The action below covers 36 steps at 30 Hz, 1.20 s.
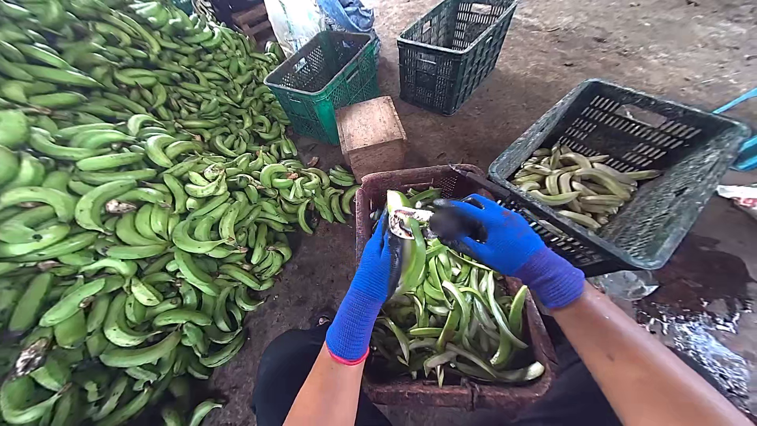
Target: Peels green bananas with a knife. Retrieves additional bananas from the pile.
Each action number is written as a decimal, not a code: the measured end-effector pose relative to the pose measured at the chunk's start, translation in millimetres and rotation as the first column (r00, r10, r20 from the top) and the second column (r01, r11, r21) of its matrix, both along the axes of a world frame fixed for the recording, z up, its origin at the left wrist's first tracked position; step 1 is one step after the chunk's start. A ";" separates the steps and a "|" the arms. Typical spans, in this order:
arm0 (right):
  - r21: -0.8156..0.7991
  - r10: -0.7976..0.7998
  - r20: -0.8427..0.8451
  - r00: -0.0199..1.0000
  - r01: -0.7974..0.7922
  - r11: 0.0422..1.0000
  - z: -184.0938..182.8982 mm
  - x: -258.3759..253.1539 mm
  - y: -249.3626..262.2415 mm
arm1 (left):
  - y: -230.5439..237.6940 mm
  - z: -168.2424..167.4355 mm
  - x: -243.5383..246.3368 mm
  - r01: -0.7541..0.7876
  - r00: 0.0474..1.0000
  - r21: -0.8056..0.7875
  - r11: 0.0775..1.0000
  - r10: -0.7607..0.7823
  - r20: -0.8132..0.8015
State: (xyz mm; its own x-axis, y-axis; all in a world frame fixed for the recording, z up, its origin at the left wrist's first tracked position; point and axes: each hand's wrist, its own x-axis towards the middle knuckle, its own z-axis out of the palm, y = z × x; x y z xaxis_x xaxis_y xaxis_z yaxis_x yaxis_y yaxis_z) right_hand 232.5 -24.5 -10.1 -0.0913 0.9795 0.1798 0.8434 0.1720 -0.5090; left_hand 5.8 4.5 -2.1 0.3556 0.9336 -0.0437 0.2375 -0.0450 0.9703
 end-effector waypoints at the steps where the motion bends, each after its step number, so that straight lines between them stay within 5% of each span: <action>1: -0.089 -0.023 -0.034 0.999 0.020 0.996 -0.2 0.4 1.8 | 0.5 0.0 -0.9 0.047 0.997 0.019 0.999 -0.046 -0.059; 5: -0.366 -0.158 -0.113 0.981 0.106 0.925 -2.5 4.9 12.9 | -1.8 -6.6 4.5 0.275 0.930 0.031 0.961 -0.258 -0.262; 7: -0.375 -0.192 -0.096 0.977 0.143 0.916 -0.9 1.4 13.1 | -0.8 -12.8 7.2 0.209 0.946 -0.047 0.977 -0.214 -0.242; 11: -0.130 -0.036 -0.034 0.999 0.031 0.991 -8.6 -13.8 1.7 | 10.6 -18.9 -3.6 -0.122 0.992 -0.121 0.985 0.117 -0.046; 16: 0.226 0.228 0.211 0.950 -0.274 0.935 -27.9 -24.4 -6.2 | 18.2 -26.9 -21.2 -0.168 0.913 -0.355 0.920 0.281 0.296; 19: 0.372 0.244 0.278 0.929 -0.339 0.864 -30.6 -22.1 -5.5 | 26.7 -30.7 -26.7 0.052 0.762 -0.508 0.860 0.294 0.577; 24: 0.471 0.185 0.310 0.933 -0.319 0.823 -23.8 -21.1 -7.3 | 30.2 -22.7 -30.6 0.207 0.568 -0.618 0.758 0.421 0.707; 27: 0.378 0.167 0.235 0.958 -0.248 0.892 -18.5 -24.4 -8.9 | 19.1 -22.8 -24.2 0.145 0.661 -0.540 0.829 0.325 0.676; 29: 0.081 0.095 0.080 0.992 -0.102 0.992 -7.3 -27.6 -10.1 | 4.3 -16.2 -16.2 -0.002 0.815 -0.373 0.928 0.218 0.537; 32: -0.390 -0.145 -0.024 0.989 0.124 0.912 -6.4 -13.5 11.9 | -13.6 -4.4 -11.4 0.085 0.975 -0.156 0.984 -0.050 0.217; 34: -0.398 -0.189 -0.080 0.979 0.142 0.907 -15.9 -3.3 13.9 | -7.3 -10.6 -9.4 0.066 0.966 -0.193 0.979 -0.014 0.257; 36: -0.288 -0.105 -0.138 0.985 0.062 0.956 -11.7 -4.3 3.8 | 5.8 -17.7 -12.3 -0.073 0.905 -0.304 0.950 0.191 0.381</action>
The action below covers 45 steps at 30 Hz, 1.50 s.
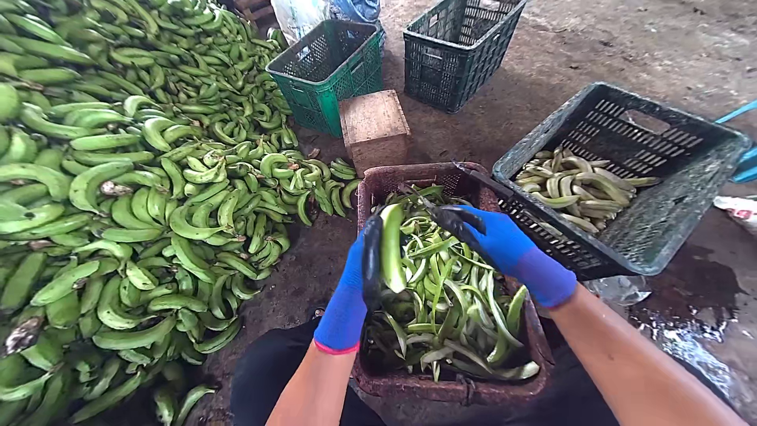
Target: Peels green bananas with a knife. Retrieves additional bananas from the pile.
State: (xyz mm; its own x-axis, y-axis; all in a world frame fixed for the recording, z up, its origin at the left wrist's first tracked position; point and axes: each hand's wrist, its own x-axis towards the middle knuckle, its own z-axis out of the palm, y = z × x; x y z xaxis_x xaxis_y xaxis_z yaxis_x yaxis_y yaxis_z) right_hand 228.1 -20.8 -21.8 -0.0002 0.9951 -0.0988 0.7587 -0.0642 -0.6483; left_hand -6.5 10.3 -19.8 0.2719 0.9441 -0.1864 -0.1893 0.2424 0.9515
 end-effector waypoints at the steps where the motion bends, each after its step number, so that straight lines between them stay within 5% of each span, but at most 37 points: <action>1: 0.105 0.082 0.024 0.996 -0.084 0.991 -0.2 -3.1 -7.0 | 4.9 -0.8 -4.8 -0.056 0.997 -0.036 0.998 0.058 0.056; 4: 0.409 0.234 0.265 0.935 -0.329 0.851 -7.9 -12.5 -19.9 | 9.2 -2.0 -11.6 -0.075 0.987 -0.092 0.993 0.087 0.134; 7: 0.449 0.198 0.301 0.933 -0.322 0.833 -5.9 -19.9 -19.4 | -2.0 3.2 -8.5 -0.052 0.992 -0.045 0.998 0.057 0.117; 12: 0.140 0.022 0.089 0.996 -0.034 0.990 9.5 -19.0 -7.9 | -12.2 15.3 -3.5 0.084 0.993 0.183 0.980 -0.066 -0.102; 17: 0.031 0.110 -0.027 0.994 -0.109 0.994 8.8 -16.8 -6.0 | -2.6 2.0 -0.6 0.117 0.993 0.199 0.973 -0.114 -0.025; 20: 0.116 0.071 -0.259 0.963 -0.042 0.992 13.7 -14.1 -12.9 | 9.9 -1.8 -10.5 0.199 0.980 0.306 0.931 -0.195 -0.043; 23: 0.218 0.000 -0.481 0.877 0.120 0.969 34.1 2.1 -22.5 | 20.3 5.4 -15.1 0.123 0.976 0.299 0.946 -0.061 -0.208; 28: 0.335 -0.079 -0.667 0.741 0.392 0.857 58.1 29.5 -37.2 | 64.1 -6.8 2.6 0.249 0.764 0.296 0.922 0.000 -0.645; 33: 0.311 0.018 -0.802 0.597 0.392 0.866 50.7 50.2 -44.7 | 119.9 -45.3 53.3 0.430 0.410 0.080 0.899 -0.115 -0.905; 38: 0.314 -0.019 -0.799 0.600 0.444 0.839 46.1 61.4 -40.8 | 159.2 -100.9 96.2 0.515 0.187 -0.095 0.852 -0.220 -0.957; 45: 0.233 -0.089 -0.844 0.529 0.511 0.828 41.1 62.7 -28.7 | 176.9 -154.1 123.2 0.418 0.055 -0.170 0.892 -0.212 -0.976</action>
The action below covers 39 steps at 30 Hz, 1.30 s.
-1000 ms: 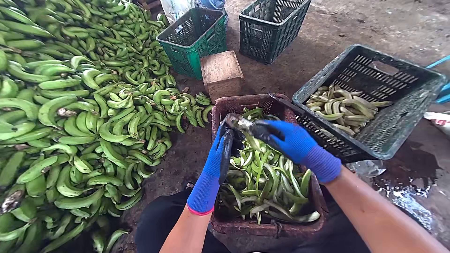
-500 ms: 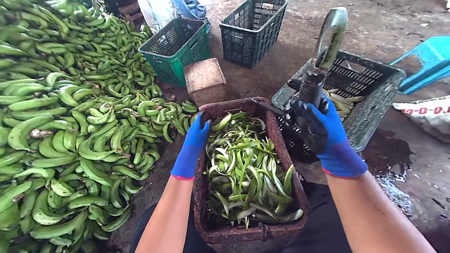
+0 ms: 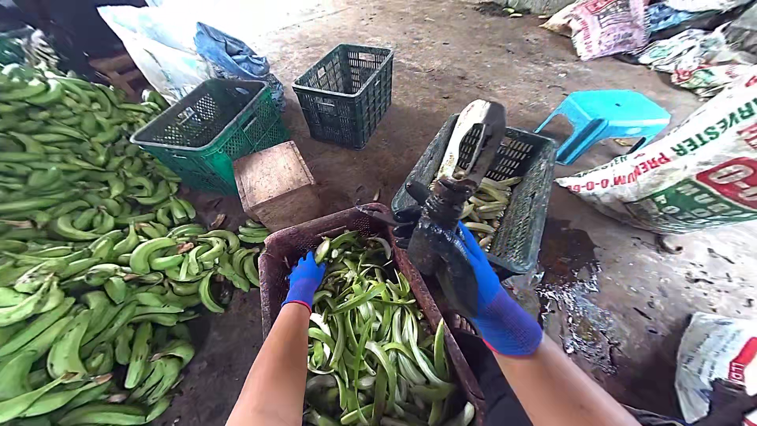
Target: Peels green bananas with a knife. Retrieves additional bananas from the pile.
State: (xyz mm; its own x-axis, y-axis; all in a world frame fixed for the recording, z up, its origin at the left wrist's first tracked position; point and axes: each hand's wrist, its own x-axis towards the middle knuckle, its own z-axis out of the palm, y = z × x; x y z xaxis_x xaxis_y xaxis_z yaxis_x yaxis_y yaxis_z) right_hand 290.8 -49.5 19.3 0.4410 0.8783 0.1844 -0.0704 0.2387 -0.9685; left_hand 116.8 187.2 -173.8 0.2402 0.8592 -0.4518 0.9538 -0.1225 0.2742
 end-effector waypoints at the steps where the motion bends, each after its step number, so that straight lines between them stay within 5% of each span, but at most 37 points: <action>1: -0.018 0.009 0.002 1.000 -0.009 1.000 -0.2 -0.2 0.5 | 1.8 -0.4 -0.9 -0.008 1.000 -0.003 1.000 0.008 0.001; 4: -0.122 0.025 0.070 0.997 -0.017 0.992 4.9 -5.0 1.0 | 0.0 11.9 -13.7 0.004 0.995 -0.035 0.999 0.000 0.103; 7: -0.207 0.050 0.218 0.975 -0.004 0.978 8.9 -8.0 2.8 | -9.0 49.6 -29.3 -0.027 0.885 -0.120 0.992 0.080 0.459; 13: -0.272 0.202 0.437 0.876 -0.086 0.958 -4.0 -14.2 11.5 | -58.7 144.1 -73.6 0.016 0.373 -0.366 0.931 0.334 0.866; 17: -0.284 0.275 0.753 0.598 -0.083 0.955 -7.4 -40.7 7.2 | -123.4 180.1 -93.0 -0.044 0.022 -0.368 0.929 0.369 0.929; 20: -0.105 0.153 0.904 0.400 -0.139 0.985 -18.2 -63.9 -1.3 | -151.5 178.8 -103.3 -0.082 -0.257 -0.445 0.892 0.413 0.874; 22: 0.003 0.063 0.949 0.310 -0.208 0.978 -25.4 -72.4 -4.8 | -160.9 177.3 -108.2 -0.091 -0.343 -0.469 0.878 0.415 0.843; 26: 0.092 -0.042 0.977 0.209 -0.237 0.967 -30.9 -84.4 -6.1 | -161.3 180.4 -117.1 -0.093 -0.375 -0.574 0.814 0.505 0.778; 29: 0.070 -0.026 0.964 0.265 -0.157 0.985 -29.8 -91.0 0.3 | -170.4 181.9 -111.4 -0.162 -0.346 -0.516 0.841 0.442 0.828; 32: -0.205 0.208 0.876 0.434 -0.055 0.977 -18.2 -93.0 9.0 | -181.4 181.1 -107.5 -0.183 -0.200 -0.378 0.908 0.342 0.918; 35: -0.582 0.500 0.614 0.610 -0.078 0.810 -3.4 -83.5 27.3 | -184.5 180.0 -110.3 -0.093 -0.080 -0.361 0.928 0.355 0.932; 37: -0.700 0.580 0.532 0.617 -0.064 0.711 -1.4 -76.5 36.3 | -181.0 177.3 -113.4 -0.077 -0.047 -0.383 0.920 0.381 0.924; 39: -0.644 0.530 0.613 0.586 -0.018 0.764 -8.0 -72.1 34.6 | -173.9 175.7 -119.6 -0.104 -0.033 -0.437 0.893 0.436 0.899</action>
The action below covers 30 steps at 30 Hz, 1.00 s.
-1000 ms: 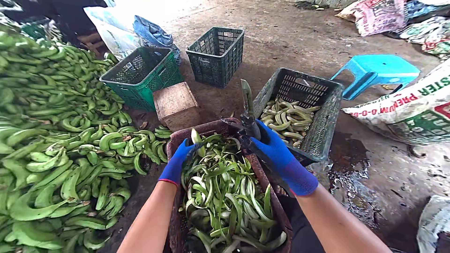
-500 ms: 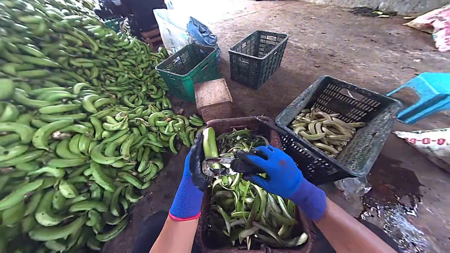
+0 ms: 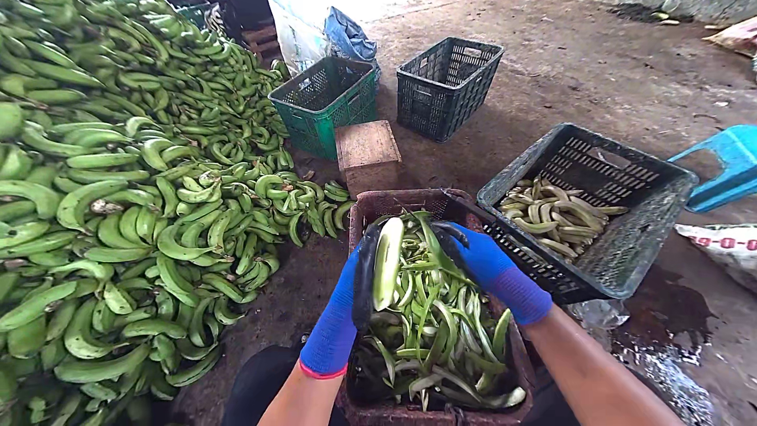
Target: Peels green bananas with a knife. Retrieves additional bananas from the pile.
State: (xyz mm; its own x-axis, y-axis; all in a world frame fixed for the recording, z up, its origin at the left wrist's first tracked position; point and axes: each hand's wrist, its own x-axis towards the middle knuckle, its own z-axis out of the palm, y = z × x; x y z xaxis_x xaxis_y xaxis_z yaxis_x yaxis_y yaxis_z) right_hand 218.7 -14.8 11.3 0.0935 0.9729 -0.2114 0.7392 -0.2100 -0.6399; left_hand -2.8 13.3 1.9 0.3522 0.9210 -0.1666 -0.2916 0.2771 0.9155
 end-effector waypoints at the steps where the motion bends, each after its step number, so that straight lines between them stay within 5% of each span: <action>1: 0.096 0.017 0.039 0.999 -0.021 0.995 -5.3 1.8 -3.6 | 4.1 -2.6 -4.8 -0.004 1.000 -0.033 0.999 0.004 0.005; 5: 0.419 0.161 0.219 0.962 -0.242 0.875 -23.3 2.7 -20.1 | 17.5 -7.9 -16.8 -0.051 0.999 -0.029 0.998 0.051 -0.004; 12: 0.637 0.297 0.452 0.841 -0.538 0.552 -30.2 1.5 -35.4 | 16.1 -3.6 -22.2 -0.130 0.989 -0.083 0.988 0.136 0.063; 15: 0.630 0.264 0.421 0.868 -0.489 0.603 -25.8 -4.8 -36.8 | 5.8 -1.2 -15.3 -0.109 0.994 -0.043 0.993 0.109 -0.011; 17: 0.578 0.205 0.282 0.937 -0.337 0.743 -21.2 -9.5 -34.6 | -9.8 3.4 -10.7 -0.083 0.988 0.123 0.989 0.098 -0.120; 21: 0.216 0.029 -0.012 1.000 -0.025 0.976 -10.2 17.6 -10.1 | -15.3 7.6 -12.2 0.019 0.967 0.323 0.946 0.065 -0.246; 23: 0.124 -0.088 -0.147 0.985 0.106 0.987 -13.2 31.4 -1.4 | -10.3 5.3 -13.4 0.006 0.959 0.346 0.938 0.093 -0.268; 26: 0.198 -0.111 -0.333 0.937 0.184 0.963 -15.9 19.9 -4.8 | -2.5 -1.4 -5.4 -0.022 0.929 0.331 0.943 0.142 -0.342; 30: 0.248 0.060 -0.020 0.998 -0.053 0.967 -14.5 -29.3 -14.5 | -15.2 -2.5 22.7 0.032 0.964 0.158 0.987 0.011 -0.266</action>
